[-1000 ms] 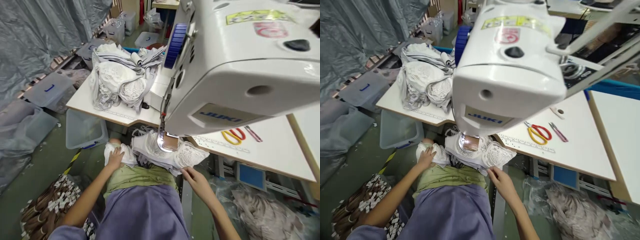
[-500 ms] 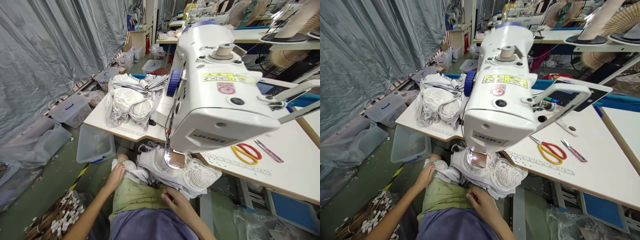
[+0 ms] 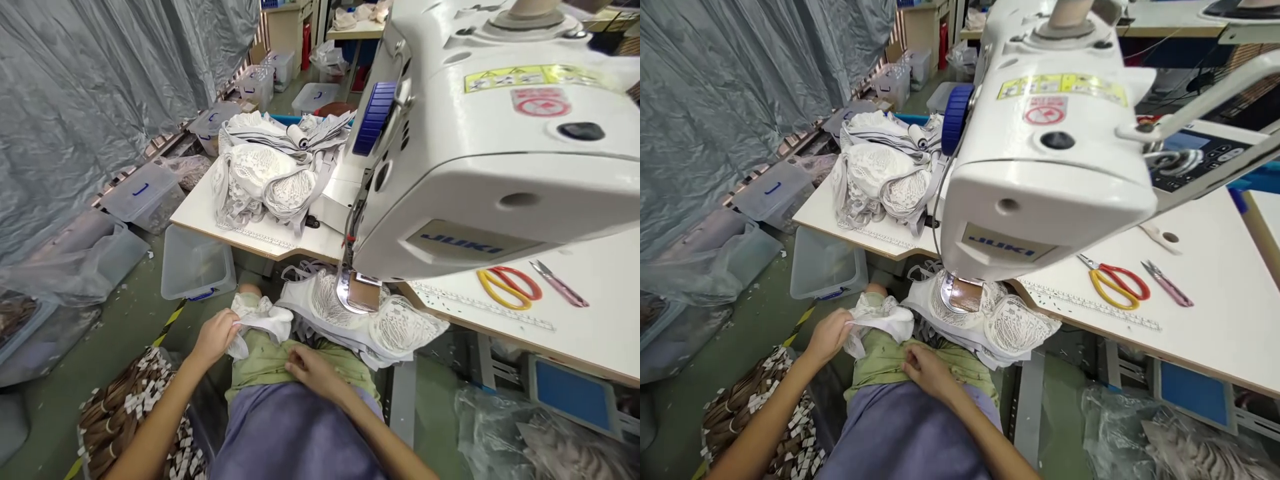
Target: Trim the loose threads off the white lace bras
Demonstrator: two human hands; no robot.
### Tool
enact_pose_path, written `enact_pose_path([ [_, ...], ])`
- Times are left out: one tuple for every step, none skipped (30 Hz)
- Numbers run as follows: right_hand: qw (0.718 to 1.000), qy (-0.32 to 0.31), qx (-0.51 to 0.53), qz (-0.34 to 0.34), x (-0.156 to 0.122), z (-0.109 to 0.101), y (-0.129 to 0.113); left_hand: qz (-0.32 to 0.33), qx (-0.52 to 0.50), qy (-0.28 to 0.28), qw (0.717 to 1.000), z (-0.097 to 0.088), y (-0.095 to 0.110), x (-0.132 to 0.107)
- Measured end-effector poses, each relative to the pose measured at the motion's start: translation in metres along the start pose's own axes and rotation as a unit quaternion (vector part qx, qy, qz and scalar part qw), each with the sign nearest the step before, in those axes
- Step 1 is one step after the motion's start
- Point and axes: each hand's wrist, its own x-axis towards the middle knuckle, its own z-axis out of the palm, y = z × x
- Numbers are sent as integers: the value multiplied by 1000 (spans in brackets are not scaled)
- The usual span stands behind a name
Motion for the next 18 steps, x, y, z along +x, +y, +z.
enact_pose_path([
  [1000,5,6,2,6,5,4,-3,-3,20,1000,-8,4,-2],
  [1000,8,12,5,12,10,8,-6,0,45,999,-18,8,-4],
  [1000,9,18,9,19,15,12,-12,-3,80,997,-28,12,-6],
  [1000,10,26,14,25,21,16,-27,-23,122,992,-38,15,-9],
  [999,11,35,22,33,26,19,-63,-72,170,981,-46,18,-10],
  [998,12,45,31,40,33,23,-116,-143,214,959,-50,21,-10],
  [997,16,55,42,48,38,25,-177,-224,247,926,-50,23,-8],
  [996,23,63,51,56,44,27,-239,-299,262,886,-44,24,-4],
  [995,32,69,59,65,49,29,-291,-359,261,848,-33,25,2],
  [994,41,73,66,73,52,31,-328,-397,248,821,-17,25,9],
  [993,51,76,74,82,55,32,-352,-419,232,804,1,24,16],
  [992,58,78,84,90,58,33,-371,-440,220,788,20,22,23],
  [990,61,82,97,98,60,34,-391,-464,211,766,38,20,29],
  [988,62,89,113,106,63,35,-410,-488,203,743,54,17,32],
  [985,61,99,130,114,67,35,-426,-510,198,721,65,14,33],
  [981,60,114,145,121,72,35,-438,-530,196,699,71,11,31],
  [977,60,131,156,127,77,34,-445,-548,197,680,72,8,27],
  [973,60,150,163,133,82,32,-448,-565,201,663,68,5,24],
])
